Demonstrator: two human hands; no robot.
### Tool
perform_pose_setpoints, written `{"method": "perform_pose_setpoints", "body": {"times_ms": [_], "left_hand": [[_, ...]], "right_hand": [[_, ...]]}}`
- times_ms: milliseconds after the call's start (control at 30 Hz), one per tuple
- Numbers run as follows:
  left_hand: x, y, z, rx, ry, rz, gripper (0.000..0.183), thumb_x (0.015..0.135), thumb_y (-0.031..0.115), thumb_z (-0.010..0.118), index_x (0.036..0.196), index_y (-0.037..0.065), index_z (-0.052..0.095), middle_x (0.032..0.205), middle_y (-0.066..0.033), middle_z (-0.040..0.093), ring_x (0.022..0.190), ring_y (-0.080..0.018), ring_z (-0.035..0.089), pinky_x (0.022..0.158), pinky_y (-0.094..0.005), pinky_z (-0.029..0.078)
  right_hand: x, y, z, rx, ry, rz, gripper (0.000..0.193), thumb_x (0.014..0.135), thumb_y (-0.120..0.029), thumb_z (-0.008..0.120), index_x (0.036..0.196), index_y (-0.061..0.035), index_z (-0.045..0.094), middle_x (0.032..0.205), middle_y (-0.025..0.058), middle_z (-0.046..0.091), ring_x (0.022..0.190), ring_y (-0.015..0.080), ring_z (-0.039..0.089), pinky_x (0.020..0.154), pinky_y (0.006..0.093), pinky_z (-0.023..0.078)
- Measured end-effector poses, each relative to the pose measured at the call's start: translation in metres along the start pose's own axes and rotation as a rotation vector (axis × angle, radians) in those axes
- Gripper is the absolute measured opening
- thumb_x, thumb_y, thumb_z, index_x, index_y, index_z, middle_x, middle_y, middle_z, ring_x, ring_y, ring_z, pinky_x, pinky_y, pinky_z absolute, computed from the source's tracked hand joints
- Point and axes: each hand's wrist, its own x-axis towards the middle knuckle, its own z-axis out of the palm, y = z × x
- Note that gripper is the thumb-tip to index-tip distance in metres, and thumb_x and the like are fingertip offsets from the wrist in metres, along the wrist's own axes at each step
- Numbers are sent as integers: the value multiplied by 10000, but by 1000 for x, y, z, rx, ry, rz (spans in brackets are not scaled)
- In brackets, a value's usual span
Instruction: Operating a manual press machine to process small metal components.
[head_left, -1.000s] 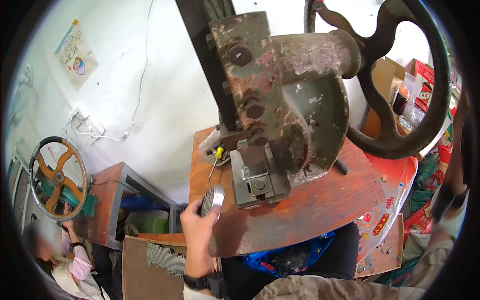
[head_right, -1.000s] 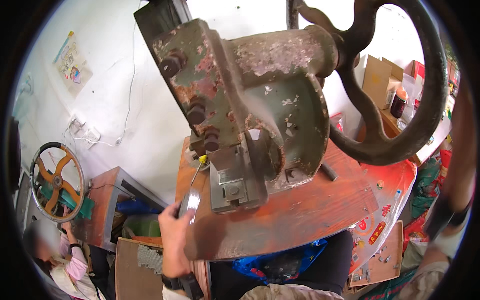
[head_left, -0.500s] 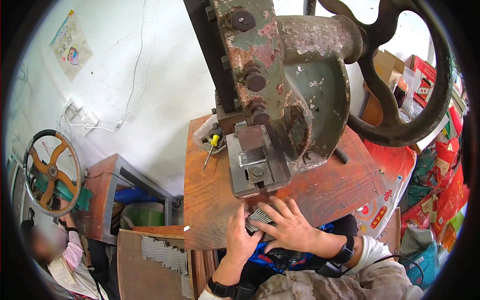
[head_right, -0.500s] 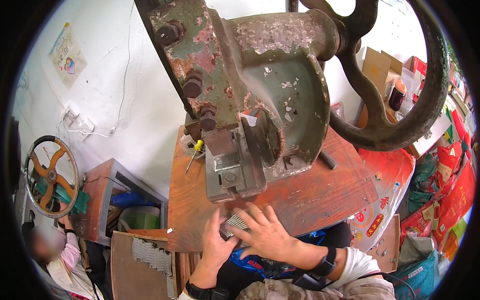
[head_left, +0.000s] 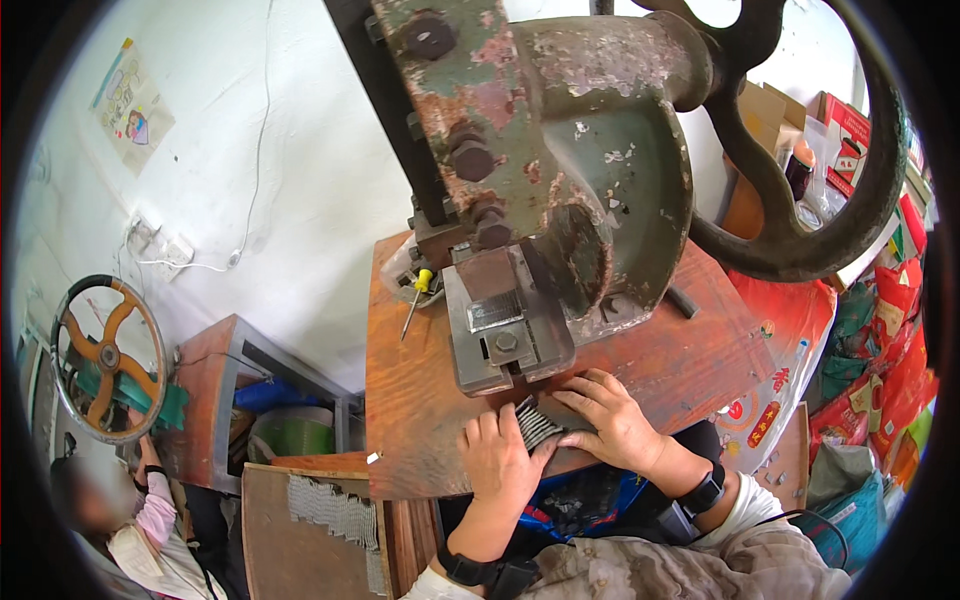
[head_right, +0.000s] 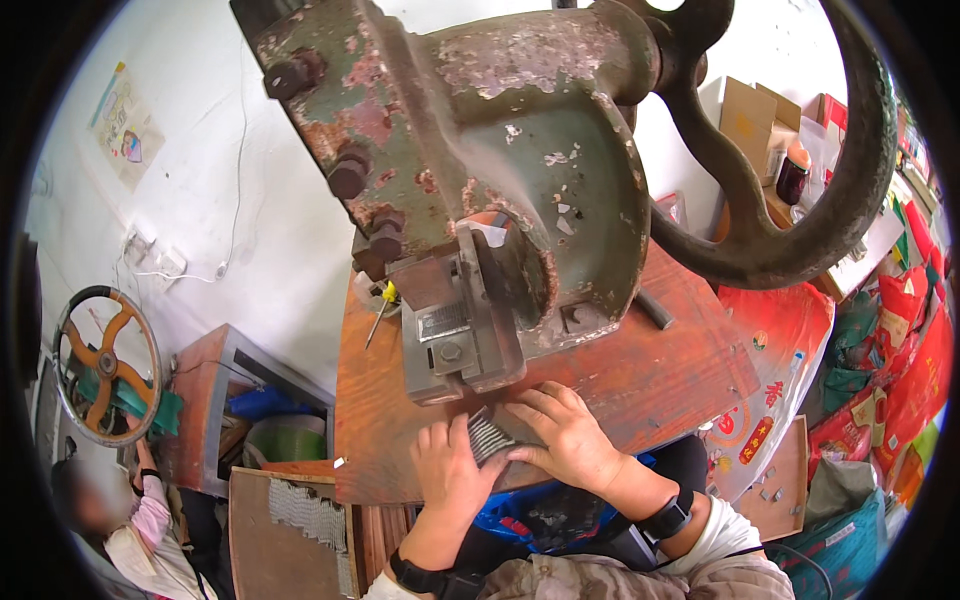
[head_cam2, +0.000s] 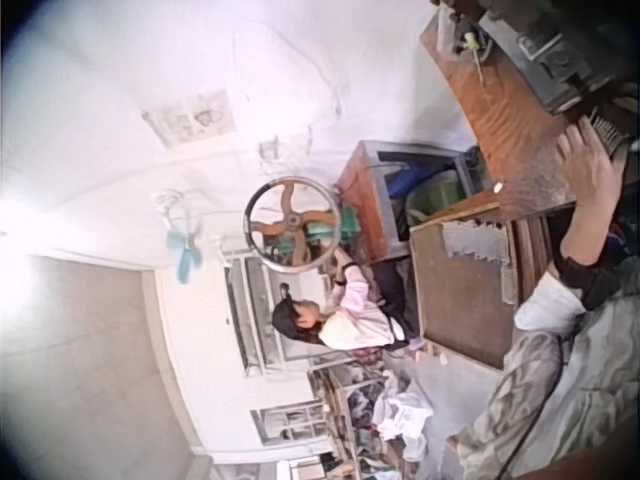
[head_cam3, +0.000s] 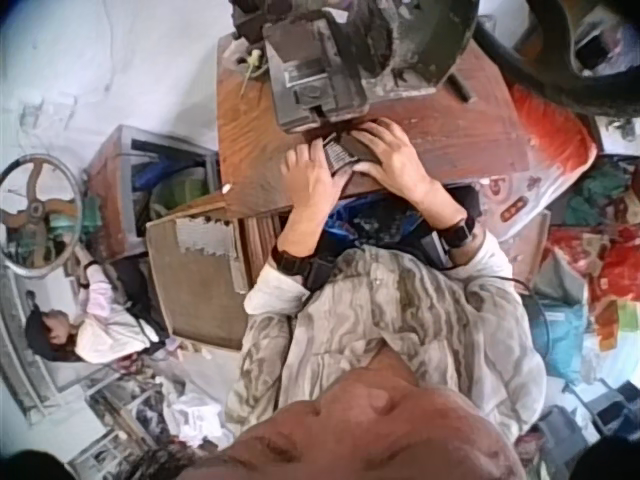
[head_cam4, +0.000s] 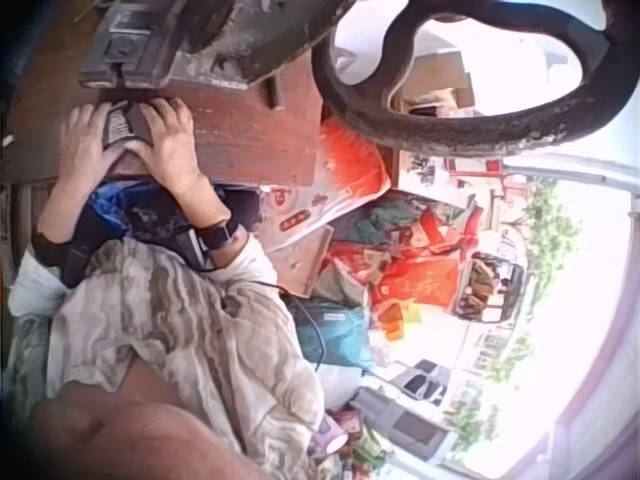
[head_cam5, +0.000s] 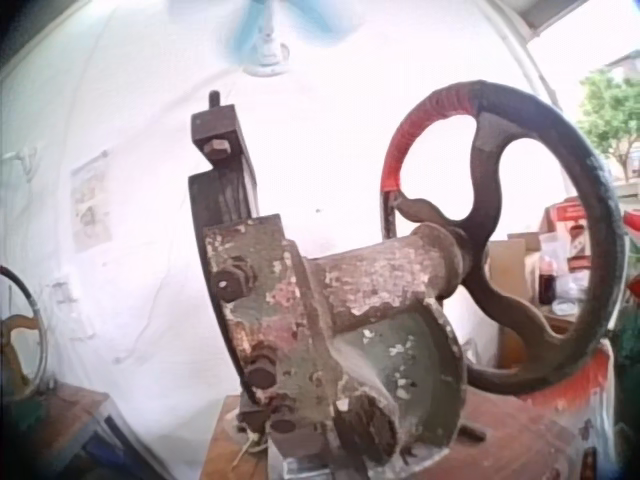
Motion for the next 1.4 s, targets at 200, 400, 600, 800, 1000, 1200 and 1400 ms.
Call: {"method": "perform_pose_setpoints", "body": {"times_ms": [200, 400, 600, 800, 1000, 1200, 1400], "left_hand": [[-7, -8, -10, -836, 0, -438, 486, 796, 390, 716, 1018, -20, 582, 768, -59, 548, 752, -262, 524, 672, -393, 417], [-24, -19, -47, -2197, -95, -1095, 673, 862, 703, 362, 862, 64, 572, 718, -58, 432, 660, -203, 364, 609, -314, 326], [-74, -16, -14, -2280, -458, -1121, 776, 811, 765, 376, 963, 25, 554, 729, -49, 436, 673, -196, 386, 620, -314, 331], [-114, 3, 43, -1035, -623, -630, 464, 924, 384, 561, 1153, -19, 576, 986, -161, 643, 845, -289, 619, 783, -363, 490], [-141, -152, -48, -79, 416, -441, 94, 828, 104, 642, 843, 12, 657, 872, -154, 661, 852, -313, 629, 784, -385, 498], [-154, -318, -95, 243, -16, -1292, 559, 956, 468, 378, 1261, 35, 557, 1449, -198, 342, 1370, -406, 212, 1058, -632, 185], [-164, -339, -96, 290, -97, -1272, 501, 951, 433, 431, 1172, 28, 625, 1352, -201, 481, 1251, -366, 426, 991, -594, 318]], "right_hand": [[-2, 5, -2, 160, 108, 43, 482, 670, -225, 775, 1092, -40, 635, 1107, 135, 594, 1067, 358, 508, 908, 436, 457], [3, 2, -2, 185, 113, 7, 423, 692, -222, 764, 1050, -27, 652, 1074, 135, 605, 1045, 353, 518, 900, 430, 454], [-3, 5, 0, 167, 94, 1, 384, 700, -186, 766, 1026, -17, 652, 1053, 144, 609, 1028, 352, 528, 878, 430, 464], [-5, 2, 1, 59, 99, 18, 341, 666, -124, 776, 968, -14, 663, 1034, 145, 627, 1015, 343, 554, 870, 423, 475], [2, -8, 1, 107, 60, 21, 305, 644, -42, 745, 929, 14, 650, 1015, 153, 617, 1000, 362, 541, 869, 426, 460], [3, -15, 5, 60, 30, 49, 293, 635, -32, 732, 910, 25, 649, 996, 156, 609, 1004, 366, 535, 867, 425, 454], [5, -18, 9, 1, 29, 47, 279, 644, -46, 722, 902, 31, 646, 1006, 162, 600, 1016, 373, 527, 875, 425, 447]]}}
